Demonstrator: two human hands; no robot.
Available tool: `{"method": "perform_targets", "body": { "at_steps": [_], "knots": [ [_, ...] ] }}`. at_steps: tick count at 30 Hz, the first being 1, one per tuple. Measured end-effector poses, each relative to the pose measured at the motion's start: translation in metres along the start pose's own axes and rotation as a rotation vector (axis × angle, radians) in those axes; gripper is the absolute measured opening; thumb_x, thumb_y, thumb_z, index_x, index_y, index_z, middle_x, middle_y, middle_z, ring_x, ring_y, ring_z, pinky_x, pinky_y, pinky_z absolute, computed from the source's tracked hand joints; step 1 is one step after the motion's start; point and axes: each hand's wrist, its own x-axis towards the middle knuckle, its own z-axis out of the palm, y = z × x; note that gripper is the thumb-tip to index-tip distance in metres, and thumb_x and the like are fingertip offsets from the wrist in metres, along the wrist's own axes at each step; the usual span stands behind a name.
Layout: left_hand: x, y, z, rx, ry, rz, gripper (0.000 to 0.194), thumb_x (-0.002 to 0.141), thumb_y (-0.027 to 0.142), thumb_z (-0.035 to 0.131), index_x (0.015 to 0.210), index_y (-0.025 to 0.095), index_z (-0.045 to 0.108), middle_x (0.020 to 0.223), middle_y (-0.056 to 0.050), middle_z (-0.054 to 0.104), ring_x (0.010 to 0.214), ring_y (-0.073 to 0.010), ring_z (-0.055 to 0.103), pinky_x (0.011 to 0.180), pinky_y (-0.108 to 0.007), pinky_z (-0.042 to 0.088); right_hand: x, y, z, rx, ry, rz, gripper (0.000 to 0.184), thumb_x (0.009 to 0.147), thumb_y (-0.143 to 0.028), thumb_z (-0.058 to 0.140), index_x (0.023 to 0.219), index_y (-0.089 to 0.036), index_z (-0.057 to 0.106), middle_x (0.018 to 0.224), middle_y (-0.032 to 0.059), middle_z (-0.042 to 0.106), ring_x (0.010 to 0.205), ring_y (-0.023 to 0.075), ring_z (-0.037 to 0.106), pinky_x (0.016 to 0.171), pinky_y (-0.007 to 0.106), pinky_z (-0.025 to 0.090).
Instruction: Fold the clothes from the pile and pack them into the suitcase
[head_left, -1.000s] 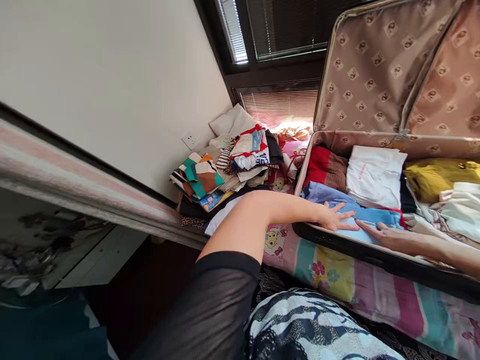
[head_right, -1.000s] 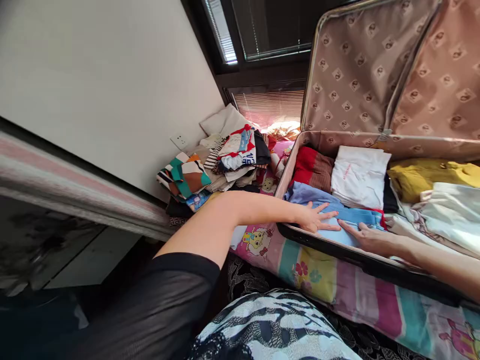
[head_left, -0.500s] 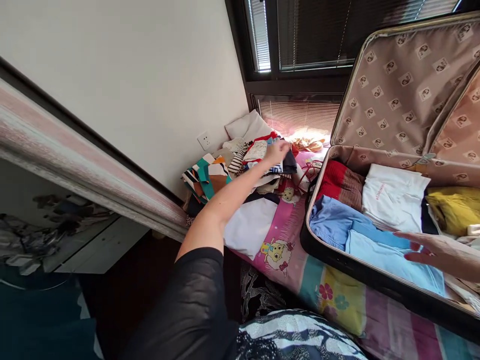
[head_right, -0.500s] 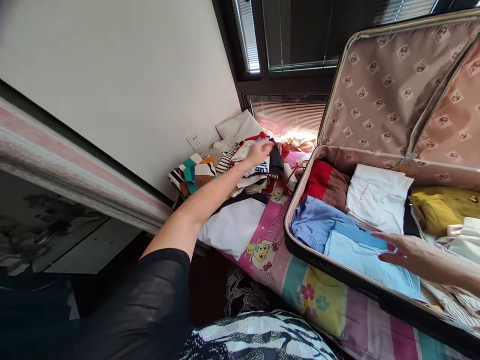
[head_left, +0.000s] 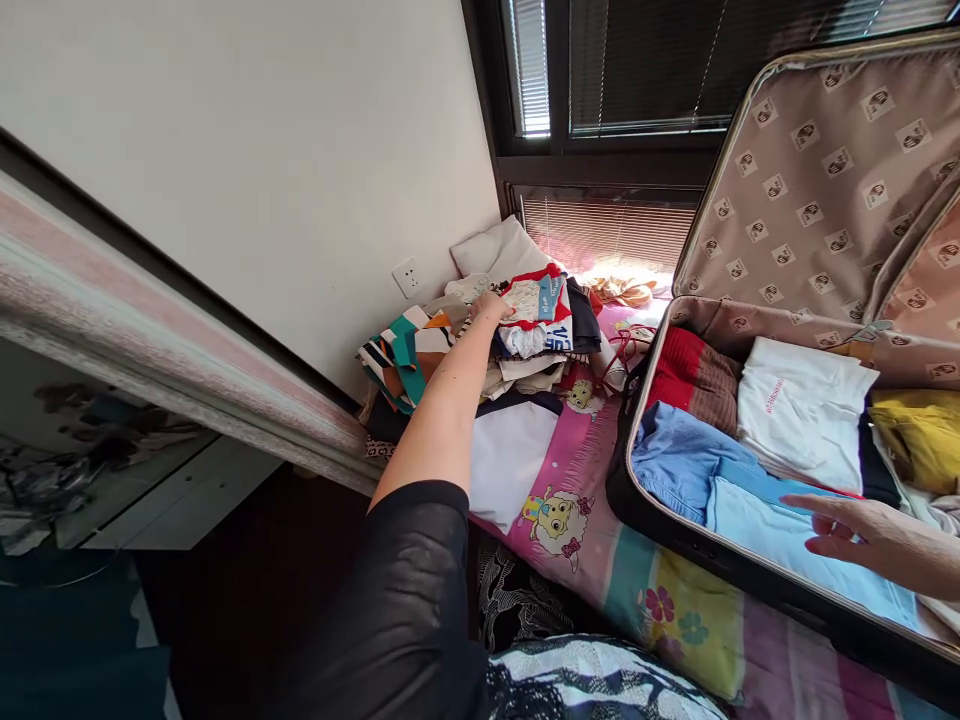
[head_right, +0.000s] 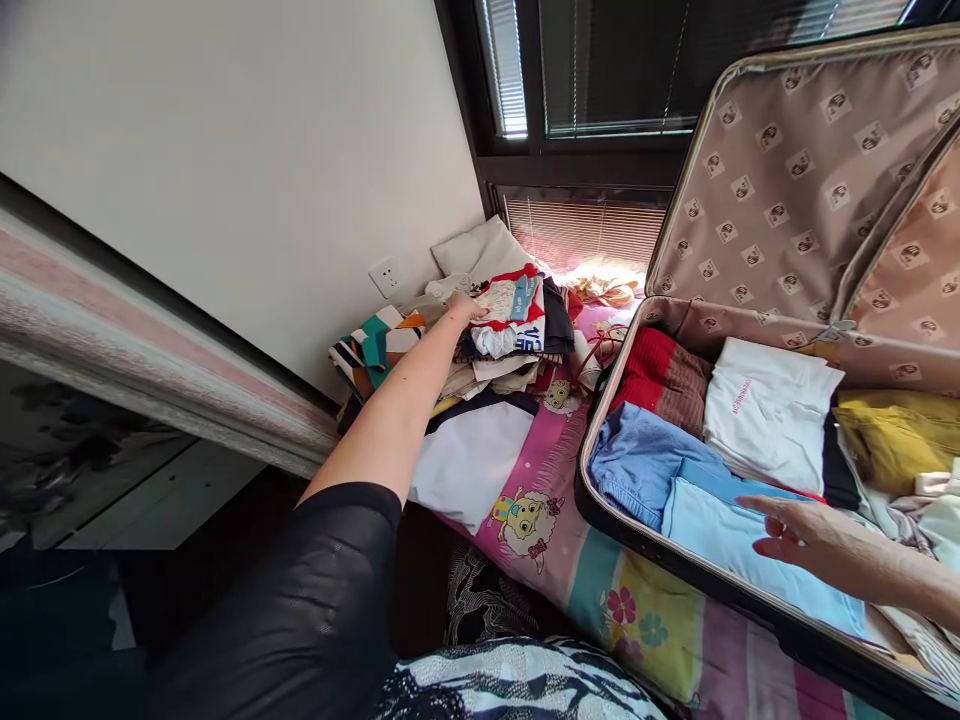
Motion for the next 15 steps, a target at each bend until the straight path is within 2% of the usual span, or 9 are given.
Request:
{"method": "perform_targets", "body": {
  "at_steps": [3, 5, 8, 10, 13, 15],
  "knots": [
    [0.0, 0.007, -0.003, -0.006, 0.014, -0.099, 0.069, 0.078, 0.02, 0.097, 0.136, 0.007, 0.062, 0.147, -0.034, 0.063, 0.143, -0.0446, 0.057, 0.111, -0.057, 0.051, 0.007, 0.014, 0.007, -0.017, -0.009, -0.029, 0.044, 0.076, -0.068, 0.066, 0.116, -0.053, 0.076, 0.094, 0.0154, 0.076, 0.089, 0.0398, 0.076, 0.092, 0.06, 0.055],
    [-0.006, 0.009, -0.003, -0.029, 0.04, -0.091, 0.062, 0.082, 0.021, 0.094, 0.134, 0.009, 0.062, 0.154, -0.032, 0.057, 0.148, -0.0427, 0.051, 0.115, -0.054, 0.048, 0.009, 0.023, 0.011, -0.024, 0.001, -0.037, 0.042, 0.078, -0.066, 0.066, 0.118, -0.055, 0.075, 0.095, 0.0146, 0.076, 0.089, 0.0388, 0.075, 0.092, 0.06, 0.055],
    [-0.018, 0.009, 0.002, -0.055, 0.075, -0.024, 0.03, 0.098, 0.019, 0.074, 0.125, 0.013, 0.066, 0.163, -0.026, 0.049, 0.154, -0.0394, 0.041, 0.12, -0.053, 0.043, 0.006, 0.025, 0.011, -0.024, -0.008, -0.027, 0.044, 0.079, -0.065, 0.066, 0.12, -0.054, 0.075, 0.094, 0.0151, 0.076, 0.088, 0.039, 0.074, 0.091, 0.059, 0.055],
    [-0.026, 0.008, 0.004, -0.097, 0.098, 0.05, 0.013, 0.104, 0.014, 0.06, 0.114, 0.013, 0.068, 0.162, -0.023, 0.051, 0.156, -0.0381, 0.036, 0.123, -0.051, 0.04, 0.001, 0.02, 0.008, -0.024, -0.014, -0.024, 0.044, 0.079, -0.066, 0.065, 0.12, -0.053, 0.076, 0.093, 0.0151, 0.075, 0.088, 0.0399, 0.074, 0.091, 0.06, 0.055],
    [-0.033, 0.011, 0.004, -0.205, 0.159, 0.194, 0.02, 0.108, 0.014, 0.051, 0.103, 0.016, 0.069, 0.153, -0.016, 0.059, 0.159, -0.0355, 0.027, 0.127, -0.047, 0.034, -0.006, 0.009, 0.003, -0.008, -0.003, -0.018, 0.043, 0.075, -0.067, 0.067, 0.114, -0.053, 0.077, 0.09, 0.014, 0.075, 0.089, 0.0413, 0.076, 0.092, 0.061, 0.056],
    [-0.034, 0.019, 0.0, -0.229, 0.181, 0.251, 0.022, 0.109, 0.015, 0.049, 0.105, 0.016, 0.071, 0.147, -0.016, 0.064, 0.156, -0.0348, 0.034, 0.128, -0.046, 0.033, -0.01, 0.005, 0.001, 0.009, 0.019, -0.018, 0.04, 0.073, -0.066, 0.068, 0.11, -0.052, 0.078, 0.088, 0.0142, 0.074, 0.089, 0.0422, 0.076, 0.092, 0.061, 0.057]
  ]
}}
